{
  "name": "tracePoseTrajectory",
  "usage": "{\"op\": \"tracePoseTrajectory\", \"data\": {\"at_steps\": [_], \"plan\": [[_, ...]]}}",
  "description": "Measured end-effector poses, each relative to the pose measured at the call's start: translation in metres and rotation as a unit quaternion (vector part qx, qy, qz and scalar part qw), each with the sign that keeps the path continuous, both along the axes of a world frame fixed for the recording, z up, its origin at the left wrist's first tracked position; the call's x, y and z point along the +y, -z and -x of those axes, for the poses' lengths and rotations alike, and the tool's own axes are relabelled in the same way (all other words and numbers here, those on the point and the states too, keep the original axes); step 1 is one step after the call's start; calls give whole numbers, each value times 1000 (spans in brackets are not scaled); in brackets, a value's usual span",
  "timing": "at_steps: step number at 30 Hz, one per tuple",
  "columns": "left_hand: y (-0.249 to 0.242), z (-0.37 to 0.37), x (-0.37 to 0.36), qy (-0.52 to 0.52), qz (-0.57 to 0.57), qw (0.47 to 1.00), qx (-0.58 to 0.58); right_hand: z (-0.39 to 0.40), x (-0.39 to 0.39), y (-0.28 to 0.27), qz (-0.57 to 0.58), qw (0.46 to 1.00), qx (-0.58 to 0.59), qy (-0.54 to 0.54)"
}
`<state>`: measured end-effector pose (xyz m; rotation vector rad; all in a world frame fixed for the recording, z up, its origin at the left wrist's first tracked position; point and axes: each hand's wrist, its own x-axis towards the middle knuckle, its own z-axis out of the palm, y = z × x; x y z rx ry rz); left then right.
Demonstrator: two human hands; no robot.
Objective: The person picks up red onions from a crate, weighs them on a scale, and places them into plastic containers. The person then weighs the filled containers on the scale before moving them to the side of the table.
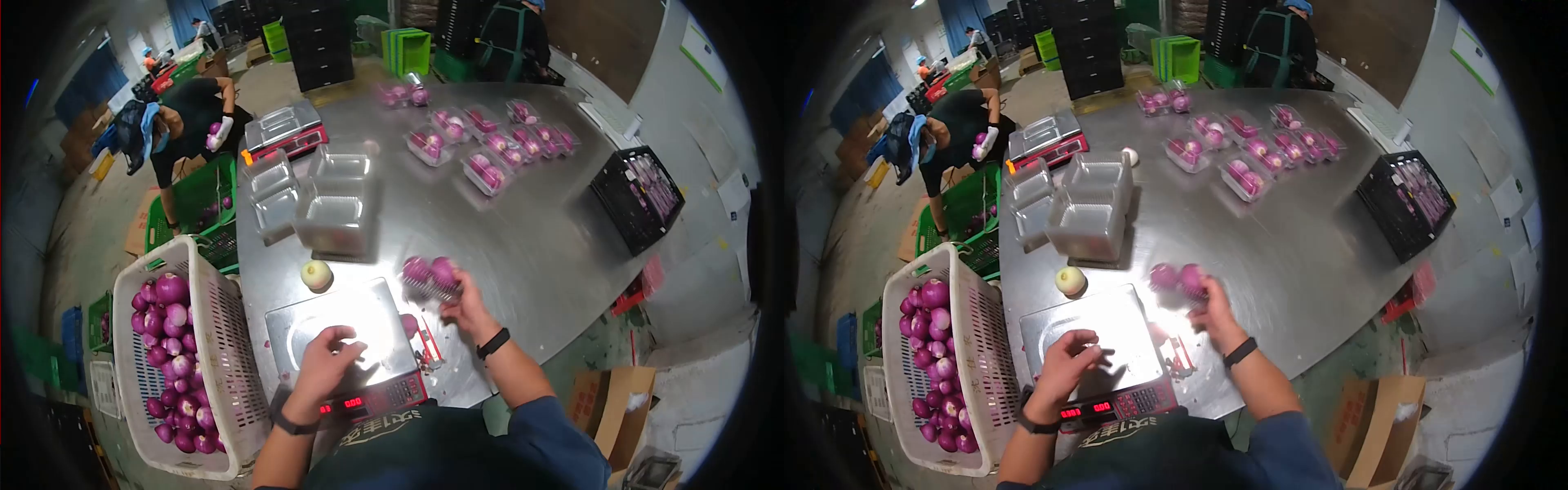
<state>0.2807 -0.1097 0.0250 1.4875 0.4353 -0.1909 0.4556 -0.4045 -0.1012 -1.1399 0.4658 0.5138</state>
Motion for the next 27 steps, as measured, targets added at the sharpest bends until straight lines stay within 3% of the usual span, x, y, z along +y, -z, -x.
{"op": "tracePoseTrajectory", "data": {"at_steps": [2, 4, 6, 7, 9, 12, 15, 18, 19, 21, 23, 27], "plan": [[-32, 18, 14, -11, -30, 999, -9, -49, -13, 8, 88, 995, -4, 52], [-49, 47, 34, -63, -40, 996, -54, -93, -24, -2, 99, 989, 23, 108], [-68, 75, 50, -131, -65, 986, -76, -156, -53, 35, 177, 981, -15, 74], [-79, 89, 58, -162, -89, 980, -76, -165, -44, 26, 312, 939, -123, 71], [-86, 120, 76, -219, -113, 962, -120, -176, -27, 5, 543, 767, -337, 56], [-95, 168, 99, -267, -229, 932, -90, -176, 31, -25, 499, 765, -406, -37], [-105, 195, 111, -322, -247, 907, -107, -146, 115, -54, 449, 701, -537, -137], [-95, 215, 112, -366, -100, 917, -123, -117, 189, -68, 458, 566, -662, -178], [-89, 218, 105, -352, -30, 924, -143, -112, 207, -64, 447, 560, -664, -214], [-100, 219, 88, -282, -4, 946, -158, -109, 234, -57, 434, 547, -659, -279], [-118, 237, 92, -241, -138, 951, -133, -122, 246, -52, 489, 509, -629, -325], [-126, 297, 143, -385, -261, 883, -70, -134, 256, -58, 570, 477, -572, -348]]}}
